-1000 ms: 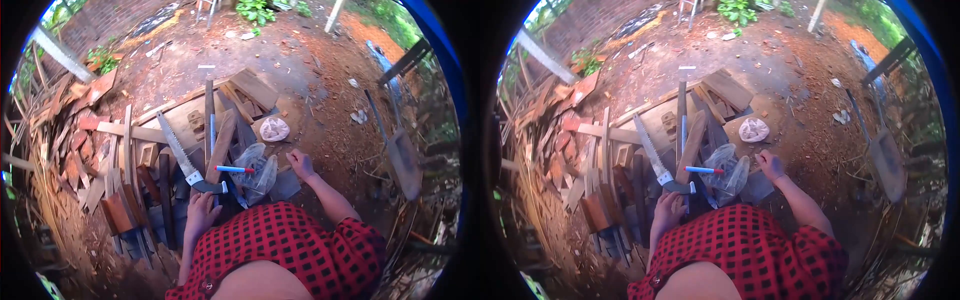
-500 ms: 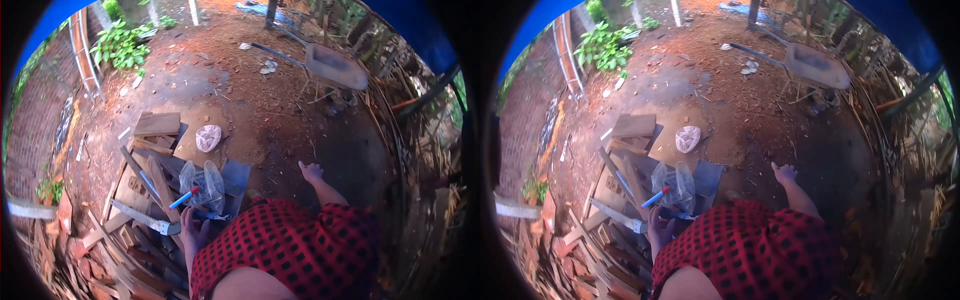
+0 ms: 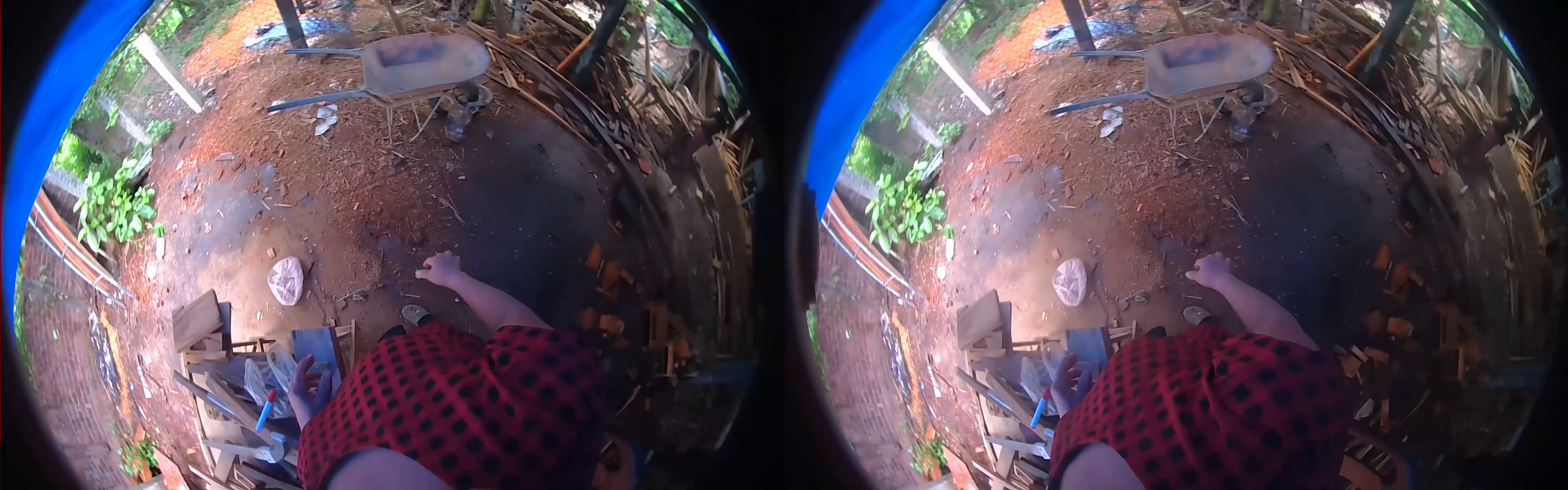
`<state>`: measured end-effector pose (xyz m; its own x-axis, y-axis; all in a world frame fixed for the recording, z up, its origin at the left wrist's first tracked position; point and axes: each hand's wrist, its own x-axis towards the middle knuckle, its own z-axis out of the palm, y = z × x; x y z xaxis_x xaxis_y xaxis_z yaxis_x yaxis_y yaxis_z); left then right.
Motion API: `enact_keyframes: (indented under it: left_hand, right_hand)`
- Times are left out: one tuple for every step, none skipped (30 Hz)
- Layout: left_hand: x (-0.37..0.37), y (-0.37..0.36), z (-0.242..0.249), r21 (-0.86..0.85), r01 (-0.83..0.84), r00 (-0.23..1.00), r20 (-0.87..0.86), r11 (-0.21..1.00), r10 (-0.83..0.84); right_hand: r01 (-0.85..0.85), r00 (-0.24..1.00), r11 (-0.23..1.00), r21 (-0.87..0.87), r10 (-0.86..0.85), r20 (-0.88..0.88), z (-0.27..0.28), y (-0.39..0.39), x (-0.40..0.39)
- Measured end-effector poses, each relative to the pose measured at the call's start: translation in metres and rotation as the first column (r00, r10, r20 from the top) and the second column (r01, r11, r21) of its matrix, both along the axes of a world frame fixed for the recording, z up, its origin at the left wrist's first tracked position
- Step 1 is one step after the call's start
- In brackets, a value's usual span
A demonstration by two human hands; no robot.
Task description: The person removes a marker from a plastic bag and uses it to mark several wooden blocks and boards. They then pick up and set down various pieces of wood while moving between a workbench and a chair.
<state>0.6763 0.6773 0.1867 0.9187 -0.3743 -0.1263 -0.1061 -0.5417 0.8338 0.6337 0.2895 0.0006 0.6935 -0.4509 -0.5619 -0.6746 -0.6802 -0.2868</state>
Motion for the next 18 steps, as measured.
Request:
enact_keyframes:
  left_hand:
    - [0.004,-0.015,0.004,0.023,0.019,1.000,-0.022,1.000,-0.018]
    - [0.007,-0.028,0.006,0.046,0.035,0.999,-0.042,0.998,-0.033]
    - [0.011,-0.038,0.005,0.048,0.041,0.999,-0.036,0.998,-0.040]
    - [0.014,-0.044,0.001,0.067,0.052,0.998,-0.024,0.996,-0.050]
    - [0.015,-0.049,-0.001,0.089,0.060,0.998,-0.014,0.994,-0.059]
    - [0.015,-0.056,0.001,0.097,0.060,0.998,-0.016,0.994,-0.058]
    - [0.016,-0.064,0.003,0.094,0.068,0.998,-0.014,0.993,-0.067]
    - [0.016,-0.070,0.005,0.089,0.072,0.997,-0.011,0.993,-0.071]
    - [0.016,-0.073,0.004,0.091,0.058,0.998,-0.007,0.994,-0.057]
    - [0.015,-0.076,0.004,0.075,0.044,0.999,-0.002,0.996,-0.044]
    - [0.013,-0.078,0.004,0.057,0.027,1.000,0.003,0.998,-0.027]
    - [0.012,-0.078,0.005,0.054,0.002,1.000,0.004,0.999,-0.003]
    - [0.010,-0.078,0.009,0.063,-0.031,0.998,-0.057,0.998,0.035]
    - [0.008,-0.076,0.010,0.067,-0.080,0.990,-0.114,0.995,0.087]
    - [0.006,-0.073,0.008,0.057,-0.147,0.982,-0.108,0.987,0.153]
    - [0.004,-0.068,0.004,0.057,-0.114,0.990,-0.072,0.992,0.118]
    - [0.001,-0.057,0.003,0.064,-0.100,0.994,-0.030,0.993,0.102]
    - [-0.003,-0.050,0.006,0.037,-0.105,0.994,0.011,0.994,0.105]
  right_hand:
    - [0.013,1.000,1.000,0.005,-0.013,0.005,-0.006,-0.014,-0.005]
    - [0.113,0.994,0.994,0.007,-0.113,-0.007,-0.014,-0.031,-0.013]
    - [0.209,0.978,0.978,0.005,-0.209,-0.020,-0.021,-0.048,-0.022]
    - [0.274,0.961,0.962,0.013,-0.273,-0.051,-0.027,-0.066,-0.033]
    - [0.335,0.939,0.942,0.020,-0.332,-0.086,-0.032,-0.080,-0.046]
    - [0.394,0.914,0.919,-0.024,-0.394,-0.098,-0.036,-0.090,-0.059]
    - [0.447,0.886,0.892,-0.071,-0.452,-0.105,-0.040,-0.099,-0.071]
    - [0.486,0.862,0.871,-0.071,-0.491,-0.128,-0.036,-0.106,-0.081]
    - [0.520,0.839,0.851,-0.073,-0.525,-0.147,-0.033,-0.112,-0.087]
    - [0.505,0.848,0.860,-0.072,-0.510,-0.145,-0.038,-0.116,-0.091]
    - [0.520,0.836,0.849,-0.090,-0.528,-0.153,-0.044,-0.120,-0.093]
    - [0.532,0.824,0.839,-0.109,-0.544,-0.161,-0.051,-0.122,-0.094]
    - [0.508,0.839,0.854,-0.111,-0.520,-0.159,-0.060,-0.122,-0.094]
    - [0.419,0.895,0.903,-0.096,-0.429,-0.120,-0.070,-0.121,-0.087]
    - [0.304,0.948,0.949,-0.086,-0.310,-0.076,-0.081,-0.121,-0.075]
    - [0.229,0.969,0.973,-0.002,-0.228,-0.095,-0.095,-0.122,-0.058]
    - [0.133,0.986,0.988,0.084,-0.124,-0.110,-0.108,-0.119,-0.040]
    - [0.041,0.998,0.995,0.093,-0.036,-0.048,-0.117,-0.111,-0.023]
